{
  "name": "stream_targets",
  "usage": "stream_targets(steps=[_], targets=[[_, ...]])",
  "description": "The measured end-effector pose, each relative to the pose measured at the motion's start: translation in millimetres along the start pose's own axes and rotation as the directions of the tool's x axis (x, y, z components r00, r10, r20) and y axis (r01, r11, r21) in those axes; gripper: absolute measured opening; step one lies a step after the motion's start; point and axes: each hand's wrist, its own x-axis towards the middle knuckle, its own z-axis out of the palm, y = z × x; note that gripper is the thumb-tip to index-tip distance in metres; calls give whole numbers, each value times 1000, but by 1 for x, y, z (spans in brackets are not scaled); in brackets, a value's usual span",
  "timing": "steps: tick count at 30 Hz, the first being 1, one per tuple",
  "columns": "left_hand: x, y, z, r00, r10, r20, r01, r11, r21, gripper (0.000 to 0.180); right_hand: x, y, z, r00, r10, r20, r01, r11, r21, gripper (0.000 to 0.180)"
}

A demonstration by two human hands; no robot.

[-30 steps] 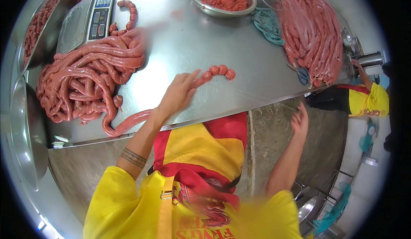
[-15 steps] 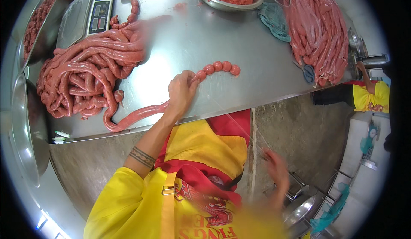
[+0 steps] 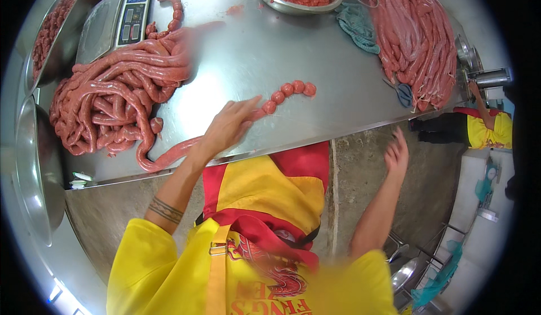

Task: The person forms linked sausage segments by hand on a stainless steel table. They repeatedly pinch and twist a long stuffed casing into uniform links, then gather the finished links into a pile. A digital scale, a bowl of ground meat, and additional casings are visible on the table.

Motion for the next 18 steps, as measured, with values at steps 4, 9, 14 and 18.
stream_targets(steps=[4, 9, 14, 18], targets=[[-6, 13, 9, 928, -358, -105, 299, 881, -367, 66, 23, 106, 232, 854, 169, 491, 446, -723, -528, 53], [5, 18, 21, 880, -441, -177, 365, 866, -342, 42, -145, 251, 305, 659, 487, 574, 748, -340, -570, 56], [13, 22, 30, 814, -555, -172, 496, 818, -291, 23, -237, 107, 161, 874, 234, 426, 426, 54, -903, 56], [15, 22, 37, 809, -545, -219, 472, 826, -310, 19, -300, -19, 54, 979, 188, 73, 137, -351, -926, 18]])
